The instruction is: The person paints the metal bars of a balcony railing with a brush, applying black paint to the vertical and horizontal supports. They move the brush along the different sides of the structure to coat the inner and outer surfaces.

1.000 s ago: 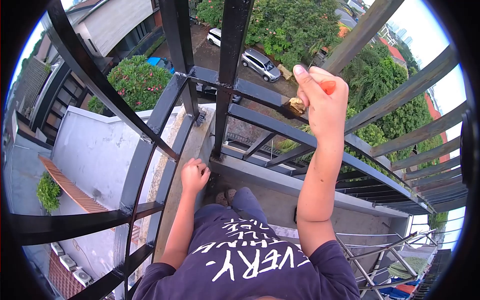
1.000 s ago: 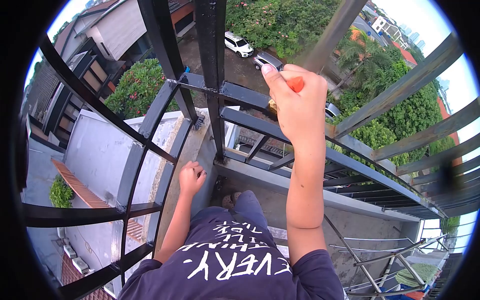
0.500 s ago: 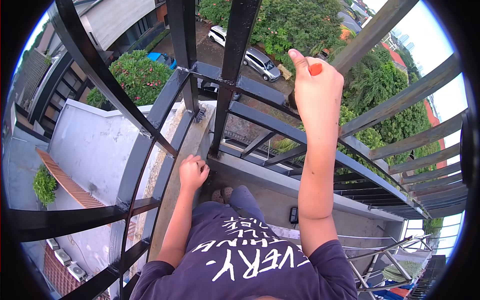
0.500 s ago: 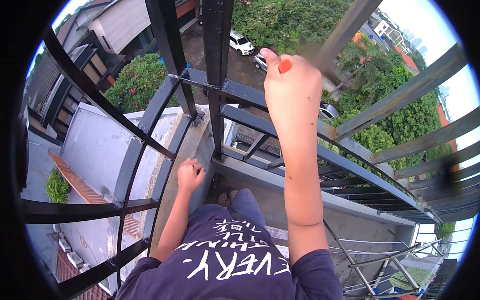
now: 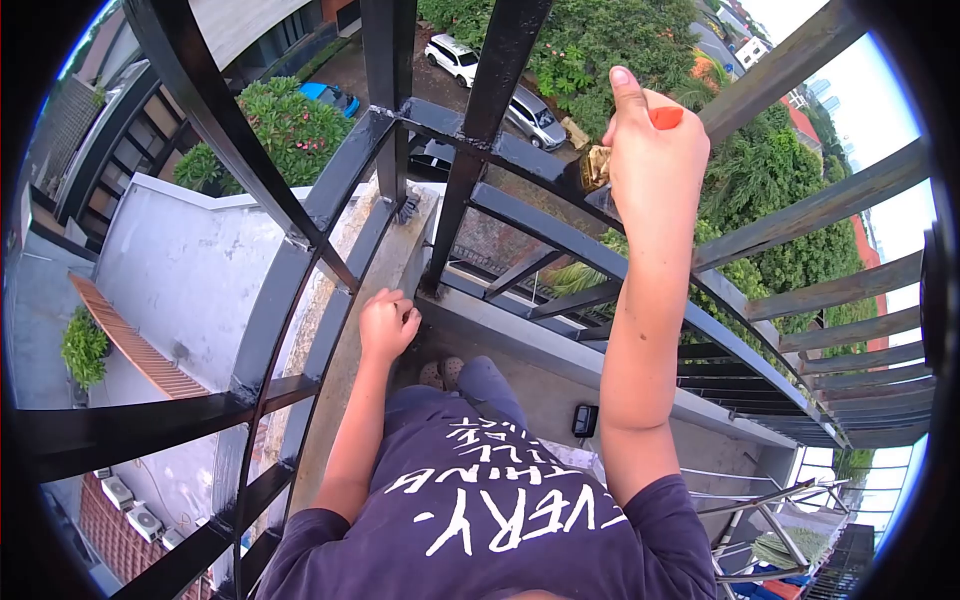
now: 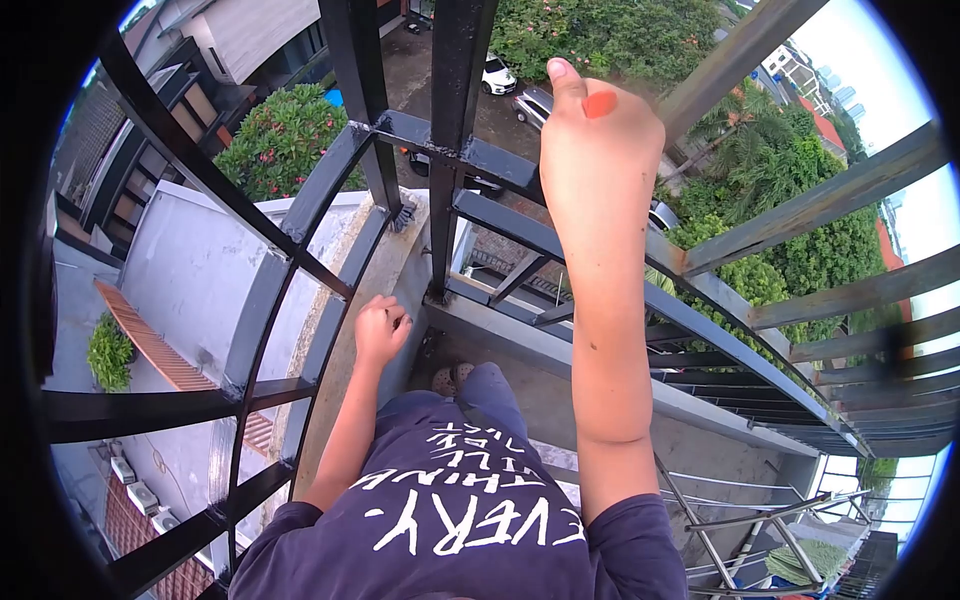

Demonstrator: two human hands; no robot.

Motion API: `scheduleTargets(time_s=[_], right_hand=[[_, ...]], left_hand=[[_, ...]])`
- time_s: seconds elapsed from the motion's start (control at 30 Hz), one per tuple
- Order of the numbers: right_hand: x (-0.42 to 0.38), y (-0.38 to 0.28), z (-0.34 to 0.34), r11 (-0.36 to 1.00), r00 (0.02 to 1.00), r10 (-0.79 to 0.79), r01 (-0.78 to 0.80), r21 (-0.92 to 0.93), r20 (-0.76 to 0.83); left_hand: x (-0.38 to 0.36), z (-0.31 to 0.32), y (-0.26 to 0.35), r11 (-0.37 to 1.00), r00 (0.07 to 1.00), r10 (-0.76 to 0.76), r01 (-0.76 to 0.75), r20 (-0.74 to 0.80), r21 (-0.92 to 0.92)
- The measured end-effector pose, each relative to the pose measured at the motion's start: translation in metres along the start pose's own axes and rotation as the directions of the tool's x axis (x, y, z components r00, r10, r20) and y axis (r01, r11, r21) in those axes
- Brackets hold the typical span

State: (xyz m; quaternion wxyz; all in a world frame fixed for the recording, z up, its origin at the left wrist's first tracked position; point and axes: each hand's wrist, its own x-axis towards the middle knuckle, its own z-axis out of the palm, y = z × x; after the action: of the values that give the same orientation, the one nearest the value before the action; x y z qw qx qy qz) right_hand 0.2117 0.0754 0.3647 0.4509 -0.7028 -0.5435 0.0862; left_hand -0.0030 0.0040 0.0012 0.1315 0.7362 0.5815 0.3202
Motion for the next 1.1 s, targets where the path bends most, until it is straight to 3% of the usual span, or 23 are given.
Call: scheduleTargets(time_s=[0.03, 0.13, 0.23, 0.33, 0.37, 0.5, 0.6, 0.63, 0.73, 0.77, 0.87, 0.9, 1.0, 1.1], right_hand=[[-0.002, 0.000, 0.000, 0.999, 1.000, 0.004, -0.003, 0.040, -0.015], [-0.002, 0.007, 0.003, 0.983, 0.983, -0.117, 0.094, -0.155, -0.144], [0.001, 0.007, 0.001, 0.986, 0.998, -0.065, 0.064, -0.154, -0.003], [0.006, 0.012, 0.003, 0.999, 0.999, 0.033, -0.033, 0.010, 0.006], [0.006, 0.012, 0.000, 0.982, 0.992, 0.125, -0.128, 0.141, 0.029], [-0.002, 0.006, -0.009, 0.995, 0.980, 0.002, 0.017, 0.099, -0.198], [0.000, 0.016, -0.002, 0.985, 0.959, -0.158, 0.171, 0.033, -0.234], [0.000, 0.016, 0.000, 0.993, 0.988, -0.095, 0.086, -0.084, -0.121], [-0.005, 0.022, 0.015, 0.961, 0.966, -0.258, 0.254, -0.108, -0.028], [-0.006, 0.015, 0.013, 0.978, 0.979, -0.201, 0.202, -0.049, 0.027], [-0.001, 0.012, 0.004, 0.994, 0.996, -0.083, 0.086, 0.068, -0.040], [0.003, 0.017, 0.005, 0.990, 0.990, -0.119, 0.124, 0.061, -0.081], [0.005, 0.015, 0.007, 0.969, 0.978, -0.198, 0.186, -0.161, -0.060], [0.014, 0.016, 0.007, 0.974, 0.974, -0.192, 0.205, -0.101, 0.123]], left_hand=[[0.000, -0.001, 0.000, 1.000, 1.000, 0.004, -0.004, 0.001, 0.006], [0.002, -0.005, 0.003, 1.000, 1.000, 0.015, -0.015, 0.019, 0.002], [0.001, -0.004, 0.002, 1.000, 1.000, 0.021, -0.021, 0.011, 0.000], [0.001, -0.004, 0.003, 1.000, 1.000, 0.011, -0.011, 0.014, -0.008], [0.001, -0.004, 0.003, 1.000, 1.000, 0.014, -0.014, 0.017, -0.008], [0.000, -0.004, 0.001, 1.000, 1.000, 0.021, -0.021, 0.019, -0.009], [0.000, -0.006, 0.001, 1.000, 0.999, 0.025, -0.025, 0.028, -0.002], [0.001, -0.006, 0.001, 1.000, 0.999, 0.027, -0.027, 0.032, 0.000], [0.000, -0.003, 0.000, 1.000, 0.999, 0.018, -0.018, 0.029, -0.008], [0.000, -0.003, 0.000, 1.000, 0.999, 0.027, -0.027, 0.029, 0.000], [0.000, -0.005, -0.002, 0.998, 0.998, 0.055, -0.055, 0.025, 0.021], [0.000, -0.005, -0.002, 0.998, 0.998, 0.062, -0.062, 0.019, 0.020], [-0.001, -0.003, -0.002, 0.998, 0.998, 0.059, -0.059, 0.015, 0.020], [-0.001, -0.003, -0.001, 0.998, 0.998, 0.057, -0.058, 0.007, 0.001]])
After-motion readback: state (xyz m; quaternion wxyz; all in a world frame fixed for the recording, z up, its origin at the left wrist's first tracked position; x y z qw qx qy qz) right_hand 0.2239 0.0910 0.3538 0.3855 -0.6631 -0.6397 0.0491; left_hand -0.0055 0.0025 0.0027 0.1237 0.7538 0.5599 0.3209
